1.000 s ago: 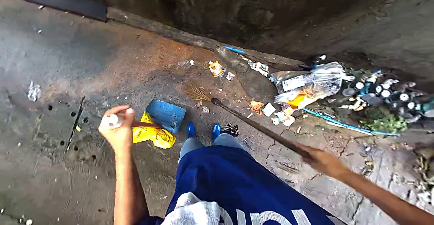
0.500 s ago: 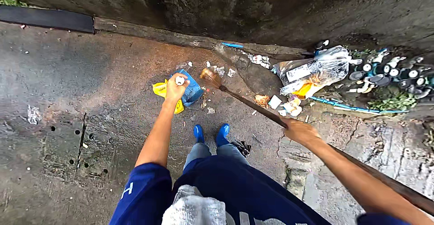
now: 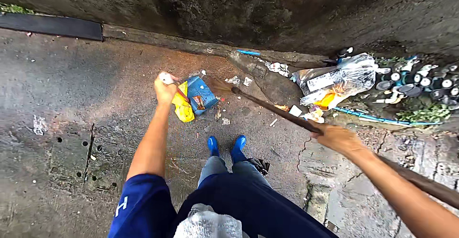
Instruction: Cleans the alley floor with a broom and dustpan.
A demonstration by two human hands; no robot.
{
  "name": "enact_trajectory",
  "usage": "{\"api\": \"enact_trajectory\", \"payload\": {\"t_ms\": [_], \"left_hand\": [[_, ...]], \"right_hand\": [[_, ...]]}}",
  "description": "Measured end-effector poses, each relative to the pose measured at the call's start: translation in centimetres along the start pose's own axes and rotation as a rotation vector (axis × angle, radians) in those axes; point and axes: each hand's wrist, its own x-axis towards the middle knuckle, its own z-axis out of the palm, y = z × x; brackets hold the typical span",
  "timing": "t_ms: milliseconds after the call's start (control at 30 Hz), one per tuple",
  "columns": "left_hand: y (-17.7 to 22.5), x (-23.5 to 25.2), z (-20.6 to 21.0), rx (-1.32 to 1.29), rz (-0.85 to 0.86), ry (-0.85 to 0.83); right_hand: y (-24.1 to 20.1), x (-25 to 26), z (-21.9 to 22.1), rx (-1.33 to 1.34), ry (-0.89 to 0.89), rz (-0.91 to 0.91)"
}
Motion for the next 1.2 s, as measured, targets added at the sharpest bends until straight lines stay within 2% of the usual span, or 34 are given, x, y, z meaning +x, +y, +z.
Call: {"api": "enact_trajectory", "payload": {"t_ms": [67, 133, 200, 267, 300, 367, 467, 533, 600, 633, 733, 800, 867, 967, 1067, 1133, 1200], "left_hand": [[0.4, 1.2, -2.4, -0.014, -0.04, 0.069], [1.5, 2.1, -2.9, -0.018, -0.064, 0.103], [2.2, 2.5, -1.5, -0.007, -0.09, 0.105], [2.2, 2.0, 1.1, 0.008, -0.107, 0.046], [2.2, 2.0, 2.0, 0.017, -0.098, 0.008], [2.3, 1.8, 2.8, 0.058, -0.077, -0.06], [3.4, 1.9, 2.7, 0.098, 0.008, -0.161], [4.8, 2.6, 2.5, 0.141, 0.05, -0.225], [6.3, 3.2, 3.1, 0.171, 0.061, -0.292], [7.1, 3.5, 3.7, 0.178, 0.066, -0.33], [8.9, 4.7, 6.2, 0.219, 0.128, -0.431], [9.3, 5.5, 8.8, 0.232, 0.181, -0.466], [9.5, 6.0, 11.1, 0.27, 0.198, -0.48], [10.3, 6.3, 13.5, 0.327, 0.145, -0.461], [10.9, 6.3, 14.1, 0.365, 0.102, -0.467], [11.0, 6.4, 14.3, 0.378, 0.077, -0.461], [10.8, 6.5, 14.5, 0.377, 0.062, -0.443]], "right_hand": [[-1.1, -0.9, -2.3, 0.004, 0.049, 0.039], [-5.0, 0.3, -2.6, 0.028, 0.088, 0.106], [-9.1, 3.8, -0.1, 0.049, 0.114, 0.137], [-11.1, 5.8, 2.4, 0.021, 0.046, 0.09], [-10.9, 5.8, 2.9, -0.009, -0.035, 0.044], [-7.2, 3.8, 4.4, 0.012, -0.124, -0.022], [1.5, -3.2, 7.1, 0.131, -0.074, 0.049], [4.5, -8.9, 8.3, 0.209, -0.004, 0.153], [4.6, -12.4, 9.5, 0.285, 0.046, 0.28], [3.6, -12.6, 10.1, 0.325, 0.05, 0.347], [-0.9, -8.0, 12.9, 0.381, -0.044, 0.476], [-3.3, -4.8, 14.3, 0.348, -0.188, 0.426], [-4.5, -4.2, 15.2, 0.339, -0.295, 0.341], [-1.2, -6.1, 14.0, 0.403, -0.224, 0.252], [4.2, -9.7, 13.2, 0.459, -0.095, 0.271], [4.8, -11.3, 12.5, 0.414, -0.023, 0.343], [3.1, -10.4, 12.9, 0.39, 0.012, 0.435]]}}
